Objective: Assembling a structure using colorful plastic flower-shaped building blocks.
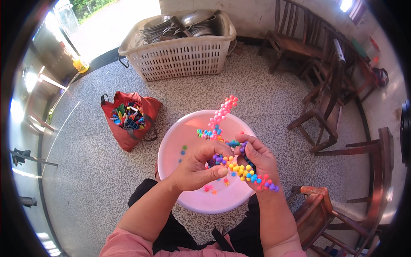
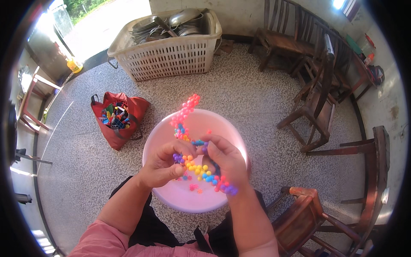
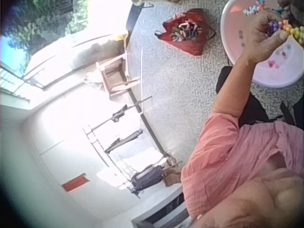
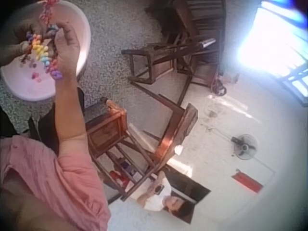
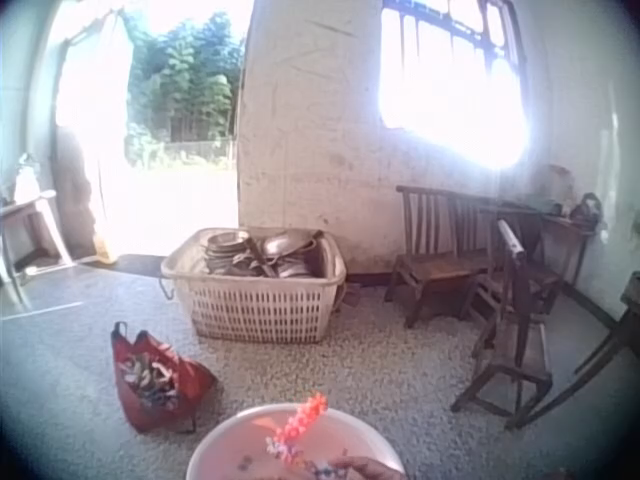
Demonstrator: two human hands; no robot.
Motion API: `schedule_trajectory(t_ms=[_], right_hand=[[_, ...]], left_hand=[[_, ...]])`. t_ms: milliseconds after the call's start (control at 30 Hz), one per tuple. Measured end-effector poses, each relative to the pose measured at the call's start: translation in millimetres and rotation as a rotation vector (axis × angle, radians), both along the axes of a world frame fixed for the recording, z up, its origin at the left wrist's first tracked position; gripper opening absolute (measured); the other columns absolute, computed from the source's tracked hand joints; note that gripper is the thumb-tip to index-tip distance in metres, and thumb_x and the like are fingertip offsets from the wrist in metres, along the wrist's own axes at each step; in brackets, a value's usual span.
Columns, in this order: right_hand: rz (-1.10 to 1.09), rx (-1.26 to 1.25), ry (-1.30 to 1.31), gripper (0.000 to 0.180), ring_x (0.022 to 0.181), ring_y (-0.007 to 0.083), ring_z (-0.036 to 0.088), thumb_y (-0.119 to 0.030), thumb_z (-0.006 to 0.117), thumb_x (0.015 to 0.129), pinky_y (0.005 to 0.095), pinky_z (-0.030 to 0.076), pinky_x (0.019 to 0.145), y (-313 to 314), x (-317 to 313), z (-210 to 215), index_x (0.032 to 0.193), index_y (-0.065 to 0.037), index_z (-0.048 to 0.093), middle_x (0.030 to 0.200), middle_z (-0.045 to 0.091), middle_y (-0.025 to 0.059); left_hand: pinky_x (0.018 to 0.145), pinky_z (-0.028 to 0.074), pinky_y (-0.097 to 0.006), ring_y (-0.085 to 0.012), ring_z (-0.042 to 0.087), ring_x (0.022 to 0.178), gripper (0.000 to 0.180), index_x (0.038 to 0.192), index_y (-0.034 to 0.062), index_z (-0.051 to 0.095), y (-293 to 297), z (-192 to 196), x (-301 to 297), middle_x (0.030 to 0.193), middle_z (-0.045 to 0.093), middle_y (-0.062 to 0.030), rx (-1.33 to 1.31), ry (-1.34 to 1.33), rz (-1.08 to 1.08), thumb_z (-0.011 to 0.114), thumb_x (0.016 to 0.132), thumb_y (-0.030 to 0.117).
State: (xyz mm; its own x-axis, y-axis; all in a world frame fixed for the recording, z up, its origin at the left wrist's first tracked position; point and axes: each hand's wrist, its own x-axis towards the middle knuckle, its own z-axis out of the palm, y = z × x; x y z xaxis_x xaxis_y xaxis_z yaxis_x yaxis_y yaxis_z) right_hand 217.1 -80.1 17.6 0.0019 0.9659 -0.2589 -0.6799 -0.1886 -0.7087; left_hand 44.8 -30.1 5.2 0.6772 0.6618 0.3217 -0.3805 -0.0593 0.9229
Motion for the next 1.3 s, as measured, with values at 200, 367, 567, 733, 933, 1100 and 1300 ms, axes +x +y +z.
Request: schedule_trajectory(t_ms=[200, 367, 567, 733, 933, 1100, 1300], right_hand=[[0.102, 0.118, -0.130, 0.022, 0.047, 0.0078, 0.045, -0.014, 0.054, 0.088, 0.0200, 0.035, 0.040, -5.0, 13.1, 7.4, 0.104, 0.000, 0.053, 0.074, 0.055, 0.0063], [0.133, 0.096, -0.053, 0.019, 0.043, 0.0088, 0.044, -0.011, 0.059, 0.084, 0.0217, 0.035, 0.039, -9.4, 13.5, 9.0, 0.097, 0.002, 0.057, 0.063, 0.053, 0.0060], [0.223, 0.129, -0.207, 0.017, 0.045, 0.0085, 0.047, -0.008, 0.061, 0.082, 0.0198, 0.035, 0.040, -11.7, 10.5, 16.8, 0.095, 0.002, 0.059, 0.065, 0.055, 0.0056], [0.255, 0.218, -0.327, 0.015, 0.047, 0.0068, 0.049, -0.006, 0.062, 0.080, 0.0190, 0.036, 0.041, -11.4, 9.5, 15.5, 0.093, 0.001, 0.060, 0.071, 0.057, 0.0051], [0.256, 0.283, -0.417, 0.014, 0.051, 0.0048, 0.049, -0.002, 0.064, 0.078, 0.0177, 0.037, 0.042, -10.1, 6.6, 6.9, 0.092, -0.001, 0.061, 0.071, 0.057, 0.0029], [0.248, 0.315, -0.479, 0.014, 0.051, 0.0042, 0.049, 0.000, 0.063, 0.078, 0.0174, 0.037, 0.043, -10.4, 7.6, 6.7, 0.091, -0.002, 0.062, 0.072, 0.057, 0.0023], [0.262, 0.265, -0.509, 0.015, 0.052, 0.0043, 0.050, 0.003, 0.063, 0.077, 0.0170, 0.037, 0.043, -11.2, 5.2, 11.6, 0.092, -0.001, 0.063, 0.070, 0.057, 0.0021]], left_hand=[[0.079, 0.041, -0.030, -0.0147, 0.052, 0.088, 0.035, 0.093, 0.0062, 0.055, -2.8, 12.7, -3.8, 0.091, 0.055, -0.0020, 0.138, 0.107, 0.043, 0.076, 0.067, 0.015], [0.084, 0.040, -0.034, -0.0208, 0.053, 0.092, 0.044, 0.090, 0.0064, 0.057, -2.5, 10.9, -10.1, 0.093, 0.056, -0.0053, 0.189, 0.224, 0.042, 0.081, 0.059, 0.025], [0.078, 0.041, -0.031, -0.0196, 0.053, 0.087, 0.038, 0.088, 0.0064, 0.057, -3.0, 17.7, -15.5, 0.087, 0.057, -0.0038, 0.261, 0.300, 0.058, 0.079, 0.061, 0.022], [0.075, 0.042, -0.029, -0.0182, 0.053, 0.084, 0.035, 0.088, 0.0058, 0.056, -2.4, 15.6, -16.8, 0.085, 0.056, -0.0032, 0.289, 0.297, 0.058, 0.078, 0.064, 0.019], [0.075, 0.042, -0.030, -0.0188, 0.054, 0.085, 0.033, 0.090, 0.0051, 0.057, -1.3, 10.5, -18.9, 0.090, 0.057, -0.0046, 0.299, 0.307, 0.057, 0.075, 0.068, 0.021], [0.073, 0.042, -0.028, -0.0157, 0.053, 0.084, 0.031, 0.091, 0.0044, 0.056, -2.5, 11.7, -18.8, 0.089, 0.057, -0.0044, 0.212, 0.331, 0.021, 0.074, 0.070, 0.020], [0.069, 0.041, -0.024, -0.0091, 0.050, 0.081, 0.023, 0.091, 0.0050, 0.056, -3.6, 3.2, -18.7, 0.087, 0.055, -0.0008, 0.054, 0.270, -0.015, 0.066, 0.081, 0.022]])
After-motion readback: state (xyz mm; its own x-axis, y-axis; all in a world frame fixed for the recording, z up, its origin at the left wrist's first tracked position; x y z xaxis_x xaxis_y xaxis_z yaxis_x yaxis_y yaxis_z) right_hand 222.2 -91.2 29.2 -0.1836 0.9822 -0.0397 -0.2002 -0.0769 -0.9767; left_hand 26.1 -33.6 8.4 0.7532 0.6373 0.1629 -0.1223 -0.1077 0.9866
